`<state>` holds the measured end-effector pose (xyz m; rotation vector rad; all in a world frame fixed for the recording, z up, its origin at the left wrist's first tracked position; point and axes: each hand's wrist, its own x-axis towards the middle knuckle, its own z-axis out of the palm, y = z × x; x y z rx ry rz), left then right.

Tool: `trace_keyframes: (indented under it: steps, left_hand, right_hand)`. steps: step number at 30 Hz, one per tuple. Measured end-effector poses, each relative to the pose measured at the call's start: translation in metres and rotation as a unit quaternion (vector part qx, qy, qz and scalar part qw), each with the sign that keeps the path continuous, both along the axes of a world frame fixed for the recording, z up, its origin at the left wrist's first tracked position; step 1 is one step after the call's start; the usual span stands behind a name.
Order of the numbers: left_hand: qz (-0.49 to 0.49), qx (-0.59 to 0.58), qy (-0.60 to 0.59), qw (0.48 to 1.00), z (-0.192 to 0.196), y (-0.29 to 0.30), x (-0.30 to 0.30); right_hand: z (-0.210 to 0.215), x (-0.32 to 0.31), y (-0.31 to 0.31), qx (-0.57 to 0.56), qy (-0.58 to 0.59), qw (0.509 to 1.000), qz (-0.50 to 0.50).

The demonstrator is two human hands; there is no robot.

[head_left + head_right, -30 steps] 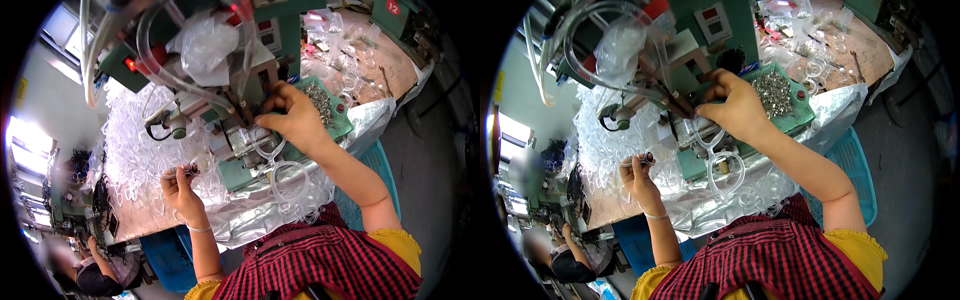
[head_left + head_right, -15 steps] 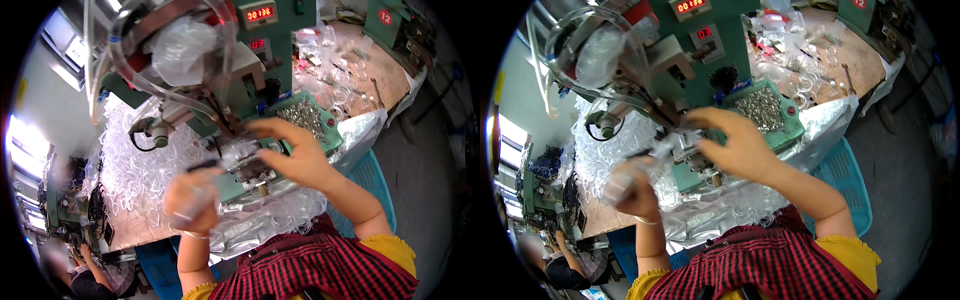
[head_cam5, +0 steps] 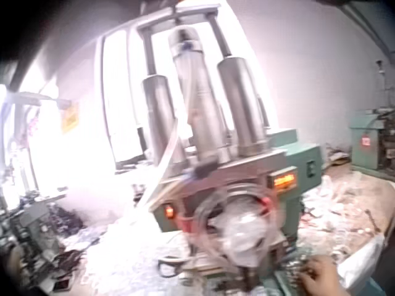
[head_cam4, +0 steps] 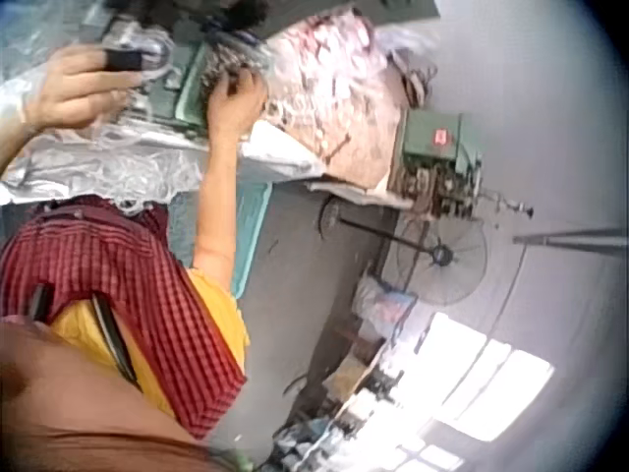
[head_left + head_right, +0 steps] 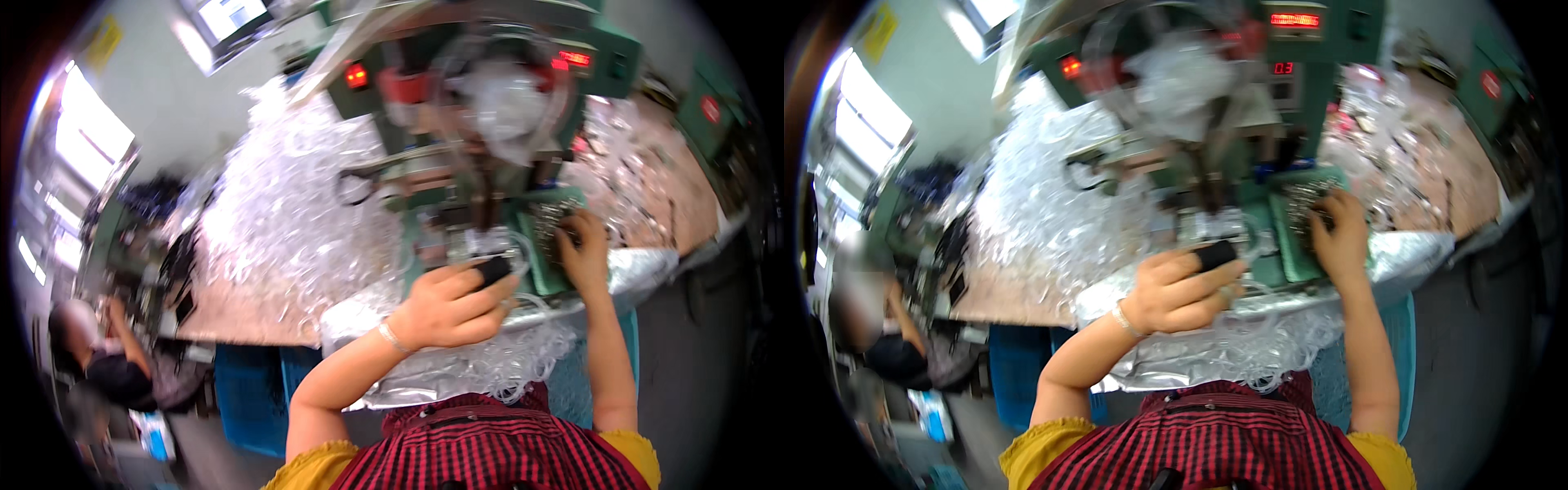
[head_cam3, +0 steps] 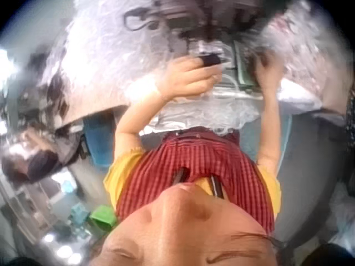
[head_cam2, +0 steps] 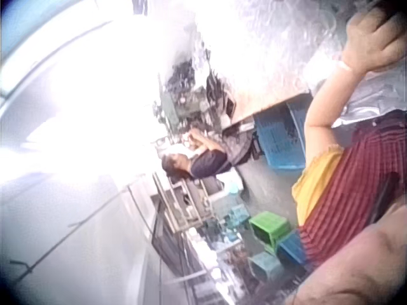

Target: The person repeatedly picks up clear plastic rings and small metal components, places them into a press machine, and removes the assembled units. The person also gathers the finished plastic rings from the table into a pile.

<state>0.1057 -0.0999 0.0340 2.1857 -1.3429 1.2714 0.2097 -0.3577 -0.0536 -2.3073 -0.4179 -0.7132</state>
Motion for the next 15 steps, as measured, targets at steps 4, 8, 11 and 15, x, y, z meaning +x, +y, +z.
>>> trace_keyframes:
  steps: [4, 8, 11, 15]
  left_hand:
    - [0.043, -0.145, 0.138, 0.979, -0.018, -0.01, -0.034]
    - [0.428, -0.199, 0.094, 0.877, -0.017, 0.049, -0.084]
    - [0.429, -0.099, 0.101, 0.892, 0.031, 0.083, -0.049]
    - [0.548, 0.115, 0.199, 0.804, -0.044, 0.111, -0.014]
  right_hand:
    - [-0.001, -0.003, 0.01, 0.094, 0.011, 0.995, 0.004]
    - [0.003, -0.022, 0.012, 0.227, 0.105, 0.968, 0.021]
    - [0.013, -0.022, 0.005, 0.229, 0.161, 0.96, 0.028]
    - [0.01, -0.015, 0.029, 0.244, 0.161, 0.954, 0.072]
